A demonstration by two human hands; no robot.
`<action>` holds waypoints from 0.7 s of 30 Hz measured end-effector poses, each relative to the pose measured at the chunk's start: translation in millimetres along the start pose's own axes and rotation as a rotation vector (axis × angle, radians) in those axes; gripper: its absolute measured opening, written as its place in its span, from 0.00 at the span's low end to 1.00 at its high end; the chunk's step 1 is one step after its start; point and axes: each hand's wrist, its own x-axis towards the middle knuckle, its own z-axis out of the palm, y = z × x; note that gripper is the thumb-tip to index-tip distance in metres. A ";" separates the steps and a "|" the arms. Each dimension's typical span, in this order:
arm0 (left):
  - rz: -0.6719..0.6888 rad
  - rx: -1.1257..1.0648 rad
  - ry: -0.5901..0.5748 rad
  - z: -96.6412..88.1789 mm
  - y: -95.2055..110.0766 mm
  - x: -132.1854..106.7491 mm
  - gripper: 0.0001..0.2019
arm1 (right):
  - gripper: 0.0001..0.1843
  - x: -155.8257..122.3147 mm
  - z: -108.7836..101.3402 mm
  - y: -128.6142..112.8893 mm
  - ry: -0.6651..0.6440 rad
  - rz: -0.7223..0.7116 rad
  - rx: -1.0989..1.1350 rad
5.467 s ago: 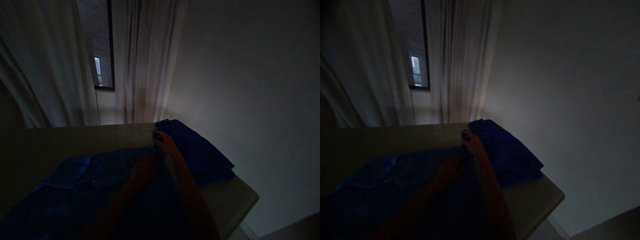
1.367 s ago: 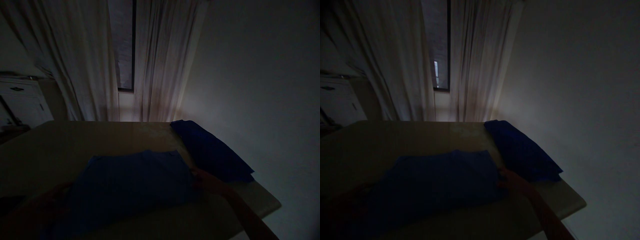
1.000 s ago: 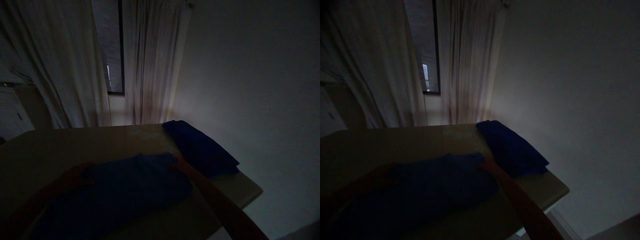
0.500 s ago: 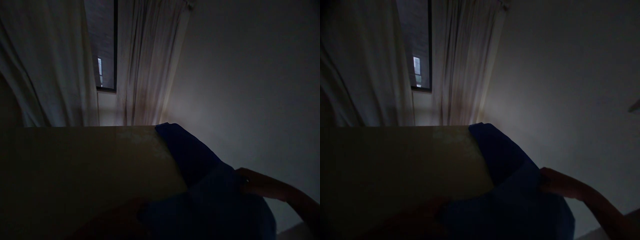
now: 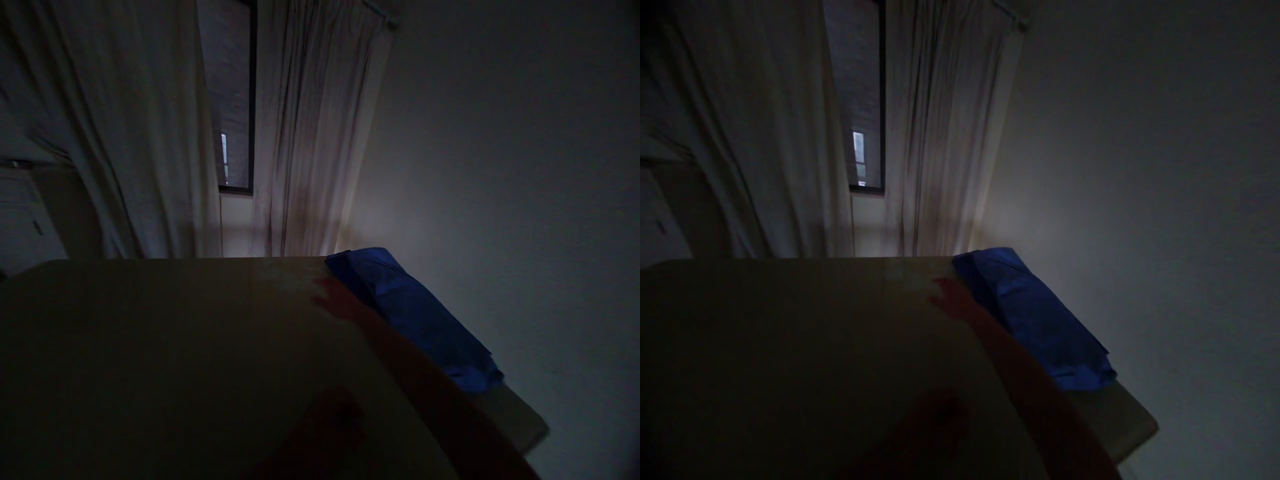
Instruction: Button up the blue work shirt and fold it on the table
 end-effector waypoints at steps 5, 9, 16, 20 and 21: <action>-0.038 0.411 0.251 -63.1 -75.4 -34.9 0.19 | 0.33 -65.0 118.9 -47.8 -0.127 -0.058 0.094; 0.065 0.740 0.368 -113.7 -132.1 -60.2 0.26 | 0.32 -73.6 121.8 -43.6 -0.161 -0.034 0.133; -0.011 0.781 0.324 -112.1 -125.2 -62.2 0.31 | 0.33 -70.8 113.4 -41.3 -0.172 -0.022 0.162; -0.025 0.740 0.319 -111.2 -128.4 -61.7 0.31 | 0.34 -70.8 120.6 -45.4 -0.172 -0.020 0.188; -0.018 0.735 0.326 -111.0 -131.2 -61.5 0.31 | 0.33 -68.2 120.2 -44.2 -0.166 0.005 0.190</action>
